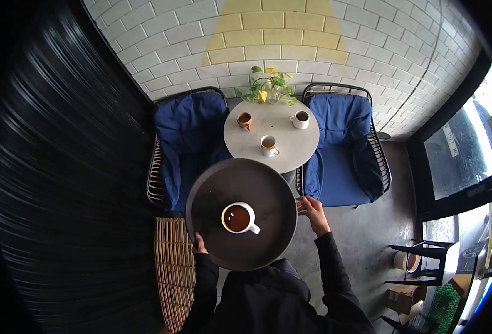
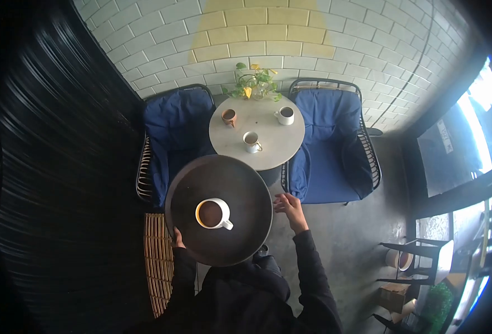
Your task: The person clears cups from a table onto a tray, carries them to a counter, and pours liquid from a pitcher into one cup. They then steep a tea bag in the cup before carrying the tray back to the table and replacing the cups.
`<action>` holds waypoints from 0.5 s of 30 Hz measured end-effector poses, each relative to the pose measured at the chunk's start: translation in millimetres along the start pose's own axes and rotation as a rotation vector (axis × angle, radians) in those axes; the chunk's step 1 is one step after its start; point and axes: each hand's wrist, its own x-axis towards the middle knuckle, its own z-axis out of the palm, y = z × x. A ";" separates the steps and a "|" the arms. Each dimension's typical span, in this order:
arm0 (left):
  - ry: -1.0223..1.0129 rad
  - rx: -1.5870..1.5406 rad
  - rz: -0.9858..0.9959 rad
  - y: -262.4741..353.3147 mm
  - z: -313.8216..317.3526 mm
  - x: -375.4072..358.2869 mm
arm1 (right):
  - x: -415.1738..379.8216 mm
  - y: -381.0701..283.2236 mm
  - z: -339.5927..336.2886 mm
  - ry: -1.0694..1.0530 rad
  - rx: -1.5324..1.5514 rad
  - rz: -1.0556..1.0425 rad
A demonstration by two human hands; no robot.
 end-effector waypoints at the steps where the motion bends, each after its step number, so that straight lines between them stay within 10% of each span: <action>1: 0.020 -0.009 0.019 10.3 7.4 1.7 | 17.7 1.0 -0.6 -0.007 -0.025 0.001; 6: 0.059 0.011 0.053 35.6 52.8 44.9 | 94.7 -0.3 -10.3 0.003 -0.162 0.007; 11: -0.607 -0.467 -0.133 13.6 93.4 162.0 | 169.6 15.5 -14.5 0.091 -0.469 -0.083; 14: -0.321 -0.420 -0.228 170.1 140.9 3.8 | 209.4 14.2 -2.2 0.142 -0.677 -0.203; 15: -0.339 -0.389 -0.188 133.6 141.4 49.1 | 218.8 14.9 4.5 0.153 -0.723 -0.254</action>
